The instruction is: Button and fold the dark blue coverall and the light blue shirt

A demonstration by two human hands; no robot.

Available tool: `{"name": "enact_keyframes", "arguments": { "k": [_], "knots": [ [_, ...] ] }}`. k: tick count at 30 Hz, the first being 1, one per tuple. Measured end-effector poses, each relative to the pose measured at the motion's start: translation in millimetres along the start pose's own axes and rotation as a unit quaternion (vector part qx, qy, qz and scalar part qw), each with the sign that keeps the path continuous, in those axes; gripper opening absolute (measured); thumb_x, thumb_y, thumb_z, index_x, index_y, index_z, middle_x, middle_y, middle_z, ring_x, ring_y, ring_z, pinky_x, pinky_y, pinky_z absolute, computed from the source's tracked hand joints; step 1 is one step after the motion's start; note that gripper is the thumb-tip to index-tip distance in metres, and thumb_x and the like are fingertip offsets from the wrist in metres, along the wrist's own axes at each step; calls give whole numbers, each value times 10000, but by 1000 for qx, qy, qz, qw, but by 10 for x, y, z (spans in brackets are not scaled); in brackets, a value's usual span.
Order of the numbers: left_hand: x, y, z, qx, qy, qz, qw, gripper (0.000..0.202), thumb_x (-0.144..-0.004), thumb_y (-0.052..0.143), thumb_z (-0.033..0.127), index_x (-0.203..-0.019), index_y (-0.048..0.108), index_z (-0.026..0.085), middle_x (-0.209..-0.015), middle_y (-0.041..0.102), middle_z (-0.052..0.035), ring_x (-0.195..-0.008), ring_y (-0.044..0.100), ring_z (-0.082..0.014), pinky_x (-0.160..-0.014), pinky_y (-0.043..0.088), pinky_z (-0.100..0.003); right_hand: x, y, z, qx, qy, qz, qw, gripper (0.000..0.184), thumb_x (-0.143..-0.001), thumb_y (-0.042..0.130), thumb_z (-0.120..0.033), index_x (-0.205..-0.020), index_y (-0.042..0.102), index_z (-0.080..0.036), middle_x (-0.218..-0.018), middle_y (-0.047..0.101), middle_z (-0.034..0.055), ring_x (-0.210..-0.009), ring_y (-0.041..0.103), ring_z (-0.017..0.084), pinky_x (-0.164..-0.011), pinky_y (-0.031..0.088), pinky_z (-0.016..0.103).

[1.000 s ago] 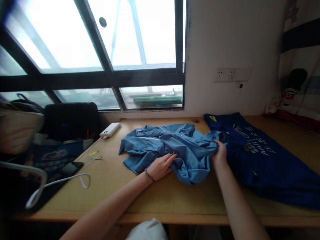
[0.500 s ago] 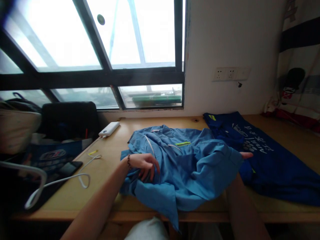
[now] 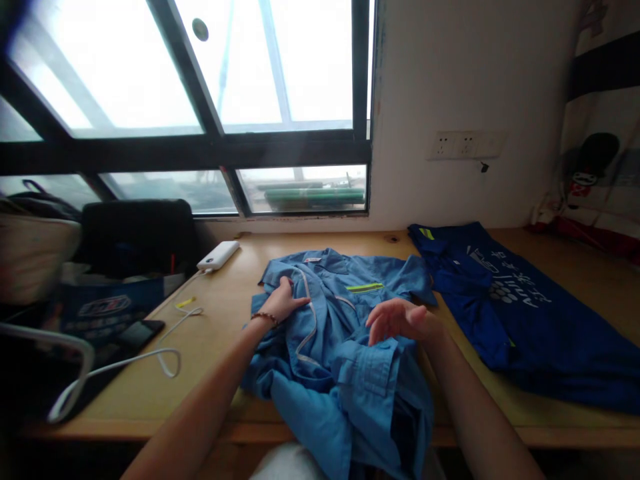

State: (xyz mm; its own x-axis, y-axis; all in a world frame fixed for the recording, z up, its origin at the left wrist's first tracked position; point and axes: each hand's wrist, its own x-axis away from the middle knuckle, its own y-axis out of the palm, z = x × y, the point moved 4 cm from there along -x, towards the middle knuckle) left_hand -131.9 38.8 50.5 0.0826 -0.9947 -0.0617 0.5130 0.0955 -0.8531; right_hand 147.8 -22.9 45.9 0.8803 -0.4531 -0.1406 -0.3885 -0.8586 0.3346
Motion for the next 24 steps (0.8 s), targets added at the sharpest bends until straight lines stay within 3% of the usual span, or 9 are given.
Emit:
{"name": "enact_keyframes", "arguments": {
  "k": [2, 4, 6, 9, 11, 14, 17, 20, 24],
  "knots": [
    [40, -49, 100, 156, 19, 80, 984, 623, -619, 648, 312, -1133, 362, 106, -939, 588, -134, -781, 591, -209, -685, 449, -295, -51, 83, 61, -62, 36, -118, 990, 853, -554, 585, -662, -1148, 463, -62, -854, 644, 185, -618, 629, 192, -522, 487, 257],
    [130, -80, 245, 327, 81, 117, 934, 619, -664, 610, 276, -1197, 314, 169, -1056, 552, -114, -790, 584, -164, -710, 450, -283, -55, 212, 211, -118, 130, -287, 942, 779, -659, 603, -533, -1236, 371, -63, -826, 649, 177, -530, 619, 185, -454, 482, 260],
    [254, -23, 460, 458, 184, 8, 870, 625, -687, 595, 273, -1236, 303, 220, -1182, 492, -105, -890, 566, -162, -770, 440, -291, -60, 291, 351, -137, 203, -369, 896, 688, -722, 592, -423, -1248, 359, -45, -779, 652, 163, -497, 610, 181, -451, 482, 267],
    [523, 204, 750, 450, 305, -298, 785, 531, -698, 588, 255, -1202, 426, 213, -1231, 474, -87, -1047, 499, -194, -858, 403, -300, -178, 268, 401, -82, 180, -251, 948, 642, -710, 612, -389, -1212, 408, -44, -791, 645, 145, -582, 623, 184, -528, 491, 274],
    [626, 363, 780, 357, 329, -391, 782, 340, -737, 525, 227, -1071, 559, 171, -1112, 565, -78, -1004, 524, -189, -848, 406, -286, -244, 153, 266, -8, 80, -60, 995, 566, -729, 583, -408, -1177, 450, -87, -829, 637, 114, -650, 618, 167, -589, 487, 270],
    [511, 522, 652, 231, 292, -280, 885, 238, -743, 405, 126, -812, 633, 125, -816, 634, -66, -801, 575, -163, -765, 435, -275, -233, 39, 24, 149, 3, 151, 977, 392, -778, 532, -368, -1094, 523, -137, -871, 624, 73, -760, 592, 133, -685, 456, 242],
    [351, 552, 467, 119, 236, -52, 963, 286, -682, 379, 62, -867, 589, 116, -872, 588, -91, -848, 544, -186, -801, 418, -309, -269, 145, 36, 283, 110, 97, 948, 406, -728, 587, -356, -1074, 554, -146, -921, 621, 70, -841, 569, 148, -728, 433, 242],
    [273, 553, 348, 39, 220, 81, 971, 467, -660, 441, 102, -1127, 441, 87, -1139, 441, -148, -1080, 419, -241, -940, 322, -366, -260, 333, 186, 373, 212, -5, 903, 490, -683, 608, -404, -1104, 549, -161, -839, 631, 40, -748, 577, 150, -658, 432, 232],
    [171, 539, 267, -42, 225, 96, 969, 629, -644, 515, 192, -1234, 324, 87, -1235, 343, -153, -1152, 337, -274, -987, 266, -360, -73, 573, 328, 471, 261, -11, 843, 741, -610, 651, -386, -1270, 373, -195, -698, 618, -14, -642, 573, 149, -576, 408, 215]
  ]
}}
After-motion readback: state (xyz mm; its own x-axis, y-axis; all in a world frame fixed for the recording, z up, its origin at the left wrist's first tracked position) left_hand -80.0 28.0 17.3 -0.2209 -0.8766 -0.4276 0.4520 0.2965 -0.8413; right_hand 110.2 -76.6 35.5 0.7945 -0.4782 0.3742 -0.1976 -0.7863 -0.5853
